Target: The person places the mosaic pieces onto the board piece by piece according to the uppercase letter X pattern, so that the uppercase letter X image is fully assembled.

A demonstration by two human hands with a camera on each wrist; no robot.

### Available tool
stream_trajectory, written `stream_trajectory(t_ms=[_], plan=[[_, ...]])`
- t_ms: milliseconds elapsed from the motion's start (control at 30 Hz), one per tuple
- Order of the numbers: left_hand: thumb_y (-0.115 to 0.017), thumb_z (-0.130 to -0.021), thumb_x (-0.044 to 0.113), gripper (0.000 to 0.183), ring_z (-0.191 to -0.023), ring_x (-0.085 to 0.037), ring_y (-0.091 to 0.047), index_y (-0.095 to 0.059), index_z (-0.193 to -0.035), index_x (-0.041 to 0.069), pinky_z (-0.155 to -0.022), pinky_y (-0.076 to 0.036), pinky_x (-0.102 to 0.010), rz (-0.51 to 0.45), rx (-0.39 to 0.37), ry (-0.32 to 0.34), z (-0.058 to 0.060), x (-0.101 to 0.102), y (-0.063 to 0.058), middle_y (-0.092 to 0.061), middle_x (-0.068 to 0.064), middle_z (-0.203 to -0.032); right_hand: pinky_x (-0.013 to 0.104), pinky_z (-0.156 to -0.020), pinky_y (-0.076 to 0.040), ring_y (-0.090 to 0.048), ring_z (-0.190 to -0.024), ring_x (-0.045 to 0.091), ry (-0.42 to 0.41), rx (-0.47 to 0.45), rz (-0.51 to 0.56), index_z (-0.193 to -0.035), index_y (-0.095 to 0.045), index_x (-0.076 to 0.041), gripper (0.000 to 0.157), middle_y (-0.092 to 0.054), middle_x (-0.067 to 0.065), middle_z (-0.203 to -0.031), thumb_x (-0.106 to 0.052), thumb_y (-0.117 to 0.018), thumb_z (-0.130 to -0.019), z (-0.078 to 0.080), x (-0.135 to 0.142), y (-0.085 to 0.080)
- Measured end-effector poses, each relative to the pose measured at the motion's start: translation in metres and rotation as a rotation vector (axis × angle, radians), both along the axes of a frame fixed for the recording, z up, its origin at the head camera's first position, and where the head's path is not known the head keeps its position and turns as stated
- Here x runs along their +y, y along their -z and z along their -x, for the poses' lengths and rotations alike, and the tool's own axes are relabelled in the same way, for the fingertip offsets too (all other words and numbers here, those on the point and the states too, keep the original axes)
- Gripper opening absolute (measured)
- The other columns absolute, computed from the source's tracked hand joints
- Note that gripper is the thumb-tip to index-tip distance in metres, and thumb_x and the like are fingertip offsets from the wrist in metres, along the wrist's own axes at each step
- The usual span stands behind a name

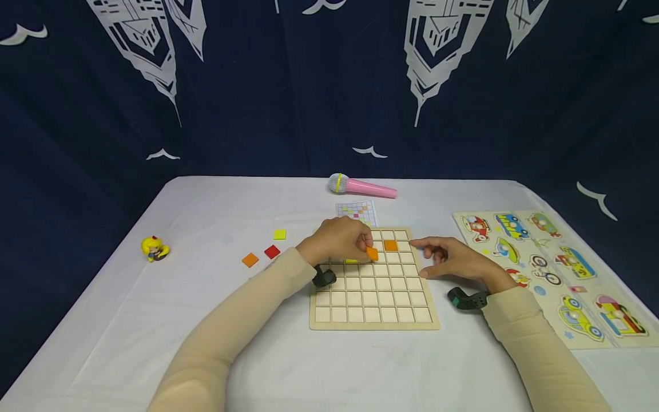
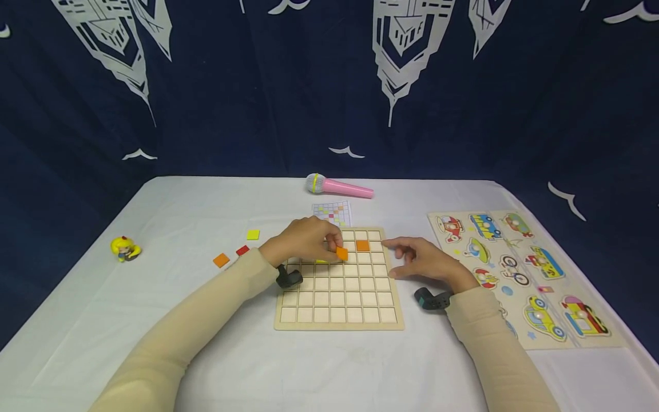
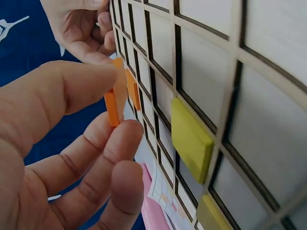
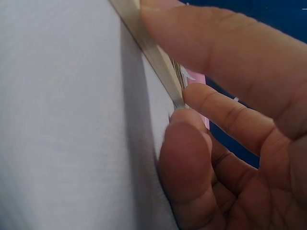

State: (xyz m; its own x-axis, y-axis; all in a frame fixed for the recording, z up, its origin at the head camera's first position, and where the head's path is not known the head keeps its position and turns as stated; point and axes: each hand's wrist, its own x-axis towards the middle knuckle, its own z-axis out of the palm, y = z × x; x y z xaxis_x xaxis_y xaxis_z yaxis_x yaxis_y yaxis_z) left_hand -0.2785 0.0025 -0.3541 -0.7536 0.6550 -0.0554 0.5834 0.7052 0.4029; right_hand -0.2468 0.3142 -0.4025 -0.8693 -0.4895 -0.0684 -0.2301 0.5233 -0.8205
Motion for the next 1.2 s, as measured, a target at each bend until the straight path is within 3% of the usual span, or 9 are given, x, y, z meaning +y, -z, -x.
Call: stream_trajectory(t_ms=[500,1200], plan=[[-0.088,-0.092,0.028,0.018,-0.091,-0.011,-0.063,-0.078,-0.104,0.021,-0.090,-0.050,-0.046,0.085,-0.029,-0.016,0.003,0.018,0.004,-0.068,0.014,-0.088,0.026,-0.069,-0.040,-0.044,-0.080,0.015,0.019,-0.024,0.000,-0.148,-0.053,0.015,0.071,-0.051,0.010,-0.103,-0.002,-0.087,-0.088,-0.002,-0.003,-0.002],[-0.090,-0.091,0.032,0.023,-0.091,-0.009,-0.062,-0.078,-0.108,0.022,-0.085,-0.052,-0.039,0.112,-0.004,-0.023,0.001,0.023,0.008,-0.064,0.014,-0.085,0.026,-0.070,-0.041,-0.045,-0.079,0.015,0.002,-0.011,0.019,-0.147,-0.054,0.016,0.069,-0.052,0.010,-0.102,-0.002,-0.087,-0.088,-0.001,-0.001,-0.002]])
